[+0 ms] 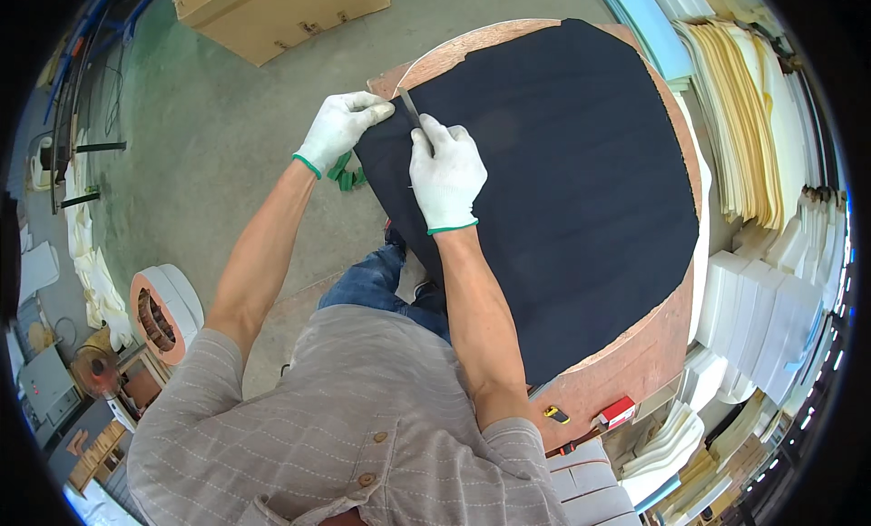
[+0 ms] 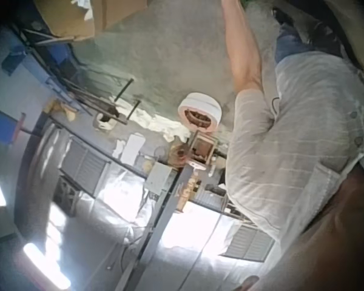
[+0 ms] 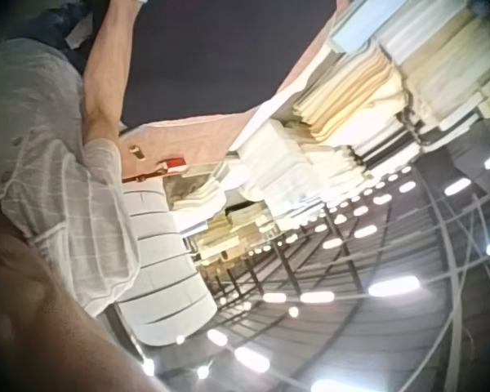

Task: Upholstering a wooden furniture component by stapling black fabric onto it using a pneumatic staple gun.

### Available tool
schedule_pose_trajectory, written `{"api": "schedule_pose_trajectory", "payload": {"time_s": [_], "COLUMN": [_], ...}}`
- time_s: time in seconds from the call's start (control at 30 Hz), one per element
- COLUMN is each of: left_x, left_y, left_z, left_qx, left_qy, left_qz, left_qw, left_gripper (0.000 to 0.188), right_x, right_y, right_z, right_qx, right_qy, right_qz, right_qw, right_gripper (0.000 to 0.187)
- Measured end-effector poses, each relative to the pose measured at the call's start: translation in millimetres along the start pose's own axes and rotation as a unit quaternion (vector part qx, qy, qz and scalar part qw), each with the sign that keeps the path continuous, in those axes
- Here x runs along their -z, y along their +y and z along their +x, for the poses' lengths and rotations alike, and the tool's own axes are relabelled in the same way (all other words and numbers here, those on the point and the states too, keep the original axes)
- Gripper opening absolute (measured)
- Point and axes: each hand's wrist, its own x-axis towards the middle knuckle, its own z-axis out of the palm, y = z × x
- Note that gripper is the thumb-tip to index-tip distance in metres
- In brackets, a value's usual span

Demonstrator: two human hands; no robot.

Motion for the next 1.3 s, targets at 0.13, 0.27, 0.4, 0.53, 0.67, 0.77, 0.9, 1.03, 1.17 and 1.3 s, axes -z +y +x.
{"api": "schedule_pose_trajectory", "payload": {"time_s": [0.13,0.27,0.4,0.53,0.67,0.77,0.9,1.03,1.17,1.3], "left_x": [-5.6,-7.4,-8.8,-10.4,-12.5,-14.9,-16.4,-18.9,-16.5,-10.9], "left_y": [-0.1,9.1,9.4,13.6,13.2,14.2,10.6,10.2,17.6,30.6], "left_z": [-0.1,-6.8,-10.4,-12.0,-13.7,-16.4,-18.9,-21.0,-26.8,-36.7], "left_qx": [-0.024,-0.049,-0.050,-0.055,-0.079,-0.102,-0.121,-0.114,-0.146,-0.181], "left_qy": [0.033,0.057,0.065,0.074,0.095,0.103,0.112,0.127,0.144,0.141], "left_qz": [0.046,0.044,0.038,0.079,0.103,0.111,0.101,0.060,0.025,0.049], "left_qw": [0.998,0.996,0.996,0.993,0.987,0.983,0.981,0.983,0.979,0.972], "left_gripper": [0.028,0.026,0.022,0.020,0.020,0.019,0.018,0.016,0.015,0.016], "right_x": [-2.6,-0.7,0.9,-1.6,-10.2,-18.1,-25.2,-11.0,9.8,26.9], "right_y": [3.1,-1.8,-3.8,-0.6,-3.5,-7.7,-5.3,8.7,15.1,22.1], "right_z": [-3.0,0.6,0.7,0.0,7.8,19.1,18.6,-2.1,-22.8,-34.9], "right_qx": [0.033,0.048,0.061,0.069,0.079,0.100,0.105,0.099,0.069,0.047], "right_qy": [0.021,0.024,0.016,0.008,-0.002,0.011,-0.009,-0.025,-0.047,-0.057], "right_qz": [0.005,-0.001,0.004,-0.001,0.005,0.009,-0.007,-0.023,-0.023,-0.034], "right_qw": [0.999,0.999,0.998,0.998,0.997,0.995,0.994,0.995,0.996,0.997], "right_gripper": [0.018,0.018,0.017,0.017,0.016,0.013,0.013,0.014,0.013,0.013]}}
